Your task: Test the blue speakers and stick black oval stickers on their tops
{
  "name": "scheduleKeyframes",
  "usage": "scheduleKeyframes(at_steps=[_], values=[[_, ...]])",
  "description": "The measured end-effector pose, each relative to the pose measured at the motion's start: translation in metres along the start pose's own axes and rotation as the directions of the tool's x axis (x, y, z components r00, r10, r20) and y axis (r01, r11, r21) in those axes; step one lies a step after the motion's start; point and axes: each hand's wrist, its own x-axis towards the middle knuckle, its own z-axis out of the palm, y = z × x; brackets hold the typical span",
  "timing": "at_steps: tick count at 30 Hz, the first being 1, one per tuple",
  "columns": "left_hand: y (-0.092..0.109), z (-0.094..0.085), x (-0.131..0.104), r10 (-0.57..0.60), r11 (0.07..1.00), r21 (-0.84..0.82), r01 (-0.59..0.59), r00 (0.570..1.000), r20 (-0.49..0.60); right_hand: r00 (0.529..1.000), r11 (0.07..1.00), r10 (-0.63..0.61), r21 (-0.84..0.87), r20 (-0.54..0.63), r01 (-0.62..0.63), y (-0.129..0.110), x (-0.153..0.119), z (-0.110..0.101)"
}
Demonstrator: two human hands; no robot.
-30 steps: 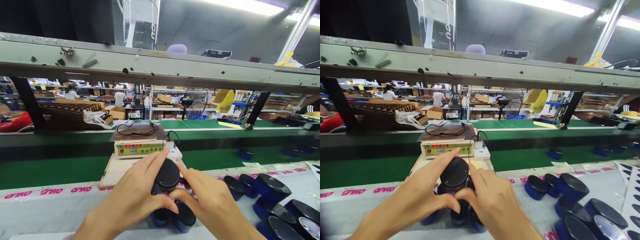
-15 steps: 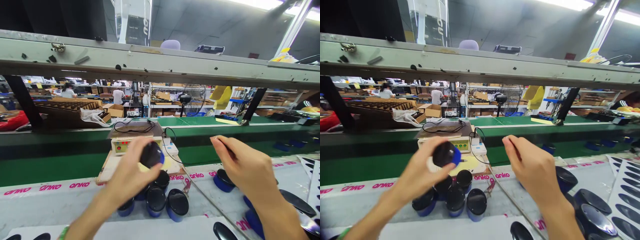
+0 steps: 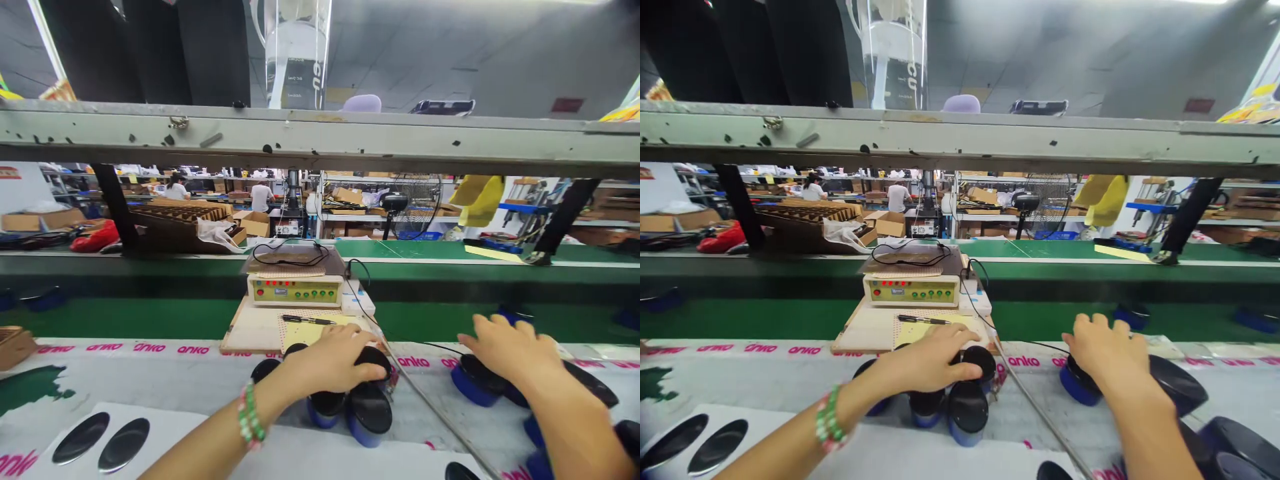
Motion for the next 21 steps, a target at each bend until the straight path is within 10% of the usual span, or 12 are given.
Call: scheduleKeyframes(at_steps=[4,7,9,15,21], values=[[-0.025,-0.025,-0.067,-0.160,0.987,0.019,0.162,0.983,-0.089,0.948,0.927,-0.304,0.199,-0.097,0.318,-0.048,-0.039,-0.034],[-0.050,-0.023,-0.104,-0.234,0.972,-0.042,0.231,0.967,-0.098,0.706,0.590,-0.700,0.467,-0.111,0.658,-0.109,-0.075,-0.047],[-0.060,-0.016,-0.119,-0.265,0.964,-0.082,0.255,0.952,-0.154,0.626,0.543,-0.775,0.419,-0.083,0.728,-0.145,-0.094,-0.044],[-0.056,-0.013,-0.140,-0.314,0.949,-0.157,0.275,0.883,-0.349,0.670,0.627,-0.739,0.298,-0.061,0.719,-0.183,-0.109,-0.020],[-0.071,0.009,-0.144,-0.298,0.948,-0.186,0.259,0.925,-0.234,0.657,0.624,-0.753,0.275,-0.036,0.731,-0.175,-0.110,-0.025]])
